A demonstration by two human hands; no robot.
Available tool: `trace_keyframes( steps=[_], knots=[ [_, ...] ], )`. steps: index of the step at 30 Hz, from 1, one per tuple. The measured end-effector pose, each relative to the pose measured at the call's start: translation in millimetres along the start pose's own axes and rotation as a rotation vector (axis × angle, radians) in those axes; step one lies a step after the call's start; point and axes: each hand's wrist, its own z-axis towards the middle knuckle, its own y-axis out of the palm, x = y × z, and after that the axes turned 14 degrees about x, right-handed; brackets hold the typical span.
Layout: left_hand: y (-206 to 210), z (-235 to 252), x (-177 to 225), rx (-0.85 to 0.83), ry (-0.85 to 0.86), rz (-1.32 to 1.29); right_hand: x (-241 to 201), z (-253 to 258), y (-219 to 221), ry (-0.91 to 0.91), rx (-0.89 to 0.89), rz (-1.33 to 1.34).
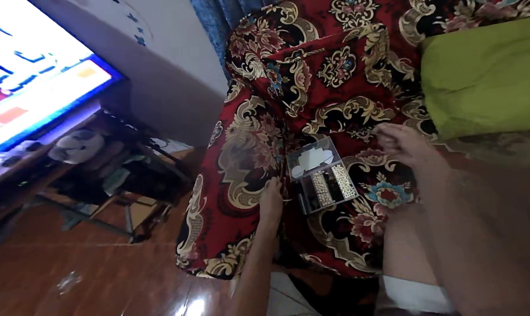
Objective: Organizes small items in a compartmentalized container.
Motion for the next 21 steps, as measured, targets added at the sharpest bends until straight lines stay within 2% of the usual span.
trace_keyframes(
  steps=[5,8,11,13,17,19,21],
  knots=[
    [11.1,-9.9,-2.7,-0.127,0.010,0.256,-2.2,22.6,-53.1,0.069,0.233,0.642],
    [12.2,-11.5,-2.0,-0.161,0.012,0.322,0.6,27.3,-73.2,0.058,0.412,0.838],
    [7.1,-8.4,1.5,-0.163,-0.017,0.304,-1.2,24.2,-66.1,0.026,0.517,0.726],
    [2.7,-6.0,4.6,-0.170,-0.032,0.303,-3.2,21.4,-54.4,0.010,0.430,0.603],
    [-1.6,-7.7,6.3,-0.195,-0.035,0.357,-2.9,20.8,-54.2,-0.089,0.284,0.562],
    [-7.5,-8.3,4.3,-0.123,-0.055,0.224,-7.5,13.0,-47.7,-0.115,0.246,0.430],
    [-13.6,-8.5,1.4,0.015,-0.060,-0.076,-9.3,-0.9,-27.4,-0.117,0.115,0.138]
  ],
)
